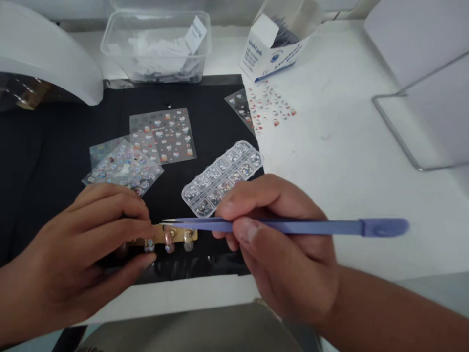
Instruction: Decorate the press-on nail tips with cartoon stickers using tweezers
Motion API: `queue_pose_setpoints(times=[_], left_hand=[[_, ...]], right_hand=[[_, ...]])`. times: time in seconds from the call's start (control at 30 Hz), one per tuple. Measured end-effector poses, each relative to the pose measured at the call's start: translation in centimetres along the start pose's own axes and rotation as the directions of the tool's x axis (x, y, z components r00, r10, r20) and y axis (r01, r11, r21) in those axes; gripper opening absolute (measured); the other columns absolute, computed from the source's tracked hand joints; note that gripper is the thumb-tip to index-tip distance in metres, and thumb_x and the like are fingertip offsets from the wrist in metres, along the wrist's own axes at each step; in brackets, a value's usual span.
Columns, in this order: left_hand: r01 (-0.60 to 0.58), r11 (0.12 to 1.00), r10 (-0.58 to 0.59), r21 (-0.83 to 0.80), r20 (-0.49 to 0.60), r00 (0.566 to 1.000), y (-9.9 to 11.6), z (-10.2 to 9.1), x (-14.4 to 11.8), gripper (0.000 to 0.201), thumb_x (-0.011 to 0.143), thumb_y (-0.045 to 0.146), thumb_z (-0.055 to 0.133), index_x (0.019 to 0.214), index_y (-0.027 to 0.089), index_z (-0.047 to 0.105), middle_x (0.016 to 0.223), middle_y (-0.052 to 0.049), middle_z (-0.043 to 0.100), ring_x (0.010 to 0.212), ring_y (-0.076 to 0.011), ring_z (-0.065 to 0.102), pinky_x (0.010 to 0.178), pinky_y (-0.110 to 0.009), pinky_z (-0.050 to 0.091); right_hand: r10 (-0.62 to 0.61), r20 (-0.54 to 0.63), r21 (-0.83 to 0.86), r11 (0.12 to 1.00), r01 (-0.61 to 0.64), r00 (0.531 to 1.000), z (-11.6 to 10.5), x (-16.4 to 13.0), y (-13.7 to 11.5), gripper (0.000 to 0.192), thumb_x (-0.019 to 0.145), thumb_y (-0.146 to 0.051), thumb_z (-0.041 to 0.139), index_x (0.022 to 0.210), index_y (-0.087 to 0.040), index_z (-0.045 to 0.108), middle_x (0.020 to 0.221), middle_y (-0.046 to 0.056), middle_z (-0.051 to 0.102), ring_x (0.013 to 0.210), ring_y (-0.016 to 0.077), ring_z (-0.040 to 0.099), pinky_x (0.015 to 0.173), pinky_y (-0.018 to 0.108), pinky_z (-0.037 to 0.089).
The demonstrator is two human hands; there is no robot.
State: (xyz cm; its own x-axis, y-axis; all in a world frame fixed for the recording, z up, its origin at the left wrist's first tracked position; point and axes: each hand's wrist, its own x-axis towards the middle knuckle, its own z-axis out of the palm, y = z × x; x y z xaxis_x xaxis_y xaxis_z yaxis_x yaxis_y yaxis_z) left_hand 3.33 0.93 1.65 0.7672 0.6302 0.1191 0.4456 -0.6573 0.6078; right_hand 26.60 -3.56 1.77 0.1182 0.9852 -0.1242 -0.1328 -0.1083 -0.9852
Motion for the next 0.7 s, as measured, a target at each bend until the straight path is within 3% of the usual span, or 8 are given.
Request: queue_pose_setpoints(times=[0.27,0.5,0.7], left_hand=[[0.045,0.994,-0.039,-0.097,0.067,0.997,-0.3,-1.0,0.4,0.022,0.092,0.020,0.060,0.113,0.022,0.057,0.102,-0.005,0.061,0.098,-0.0230,0.051,0.084,-0.041,0.042],[0.088,0.980,-0.062,-0.176,0.147,0.987,-0.8,-1.2,1.0,0.018,0.096,0.010,0.047,0.096,0.022,0.060,0.097,-0.003,0.059,0.094,-0.0192,0.052,0.081,-0.036,0.042],[0.113,0.976,-0.070,-0.186,0.221,0.973,-1.0,-1.3,1.3,0.020,0.098,0.010,0.044,0.098,0.024,0.059,0.102,-0.003,0.058,0.100,-0.0200,0.050,0.085,-0.036,0.039]], right_hand=[[-0.037,-0.049,0.140,0.989,0.043,0.998,0.1,0.7,-0.3,0.009,0.076,-0.023,0.078,0.070,-0.029,0.075,0.067,0.000,0.063,0.056,0.0141,0.058,0.046,0.026,0.047],[-0.033,-0.040,0.182,0.982,0.040,0.999,0.1,1.0,-0.4,0.010,0.074,-0.024,0.080,0.068,-0.028,0.073,0.059,0.000,0.062,0.052,0.0141,0.057,0.043,0.026,0.045],[-0.015,-0.031,0.175,0.984,0.020,0.999,0.3,0.8,-0.4,0.010,0.076,-0.027,0.080,0.069,-0.027,0.073,0.060,0.001,0.065,0.055,0.0152,0.059,0.044,0.026,0.047]])
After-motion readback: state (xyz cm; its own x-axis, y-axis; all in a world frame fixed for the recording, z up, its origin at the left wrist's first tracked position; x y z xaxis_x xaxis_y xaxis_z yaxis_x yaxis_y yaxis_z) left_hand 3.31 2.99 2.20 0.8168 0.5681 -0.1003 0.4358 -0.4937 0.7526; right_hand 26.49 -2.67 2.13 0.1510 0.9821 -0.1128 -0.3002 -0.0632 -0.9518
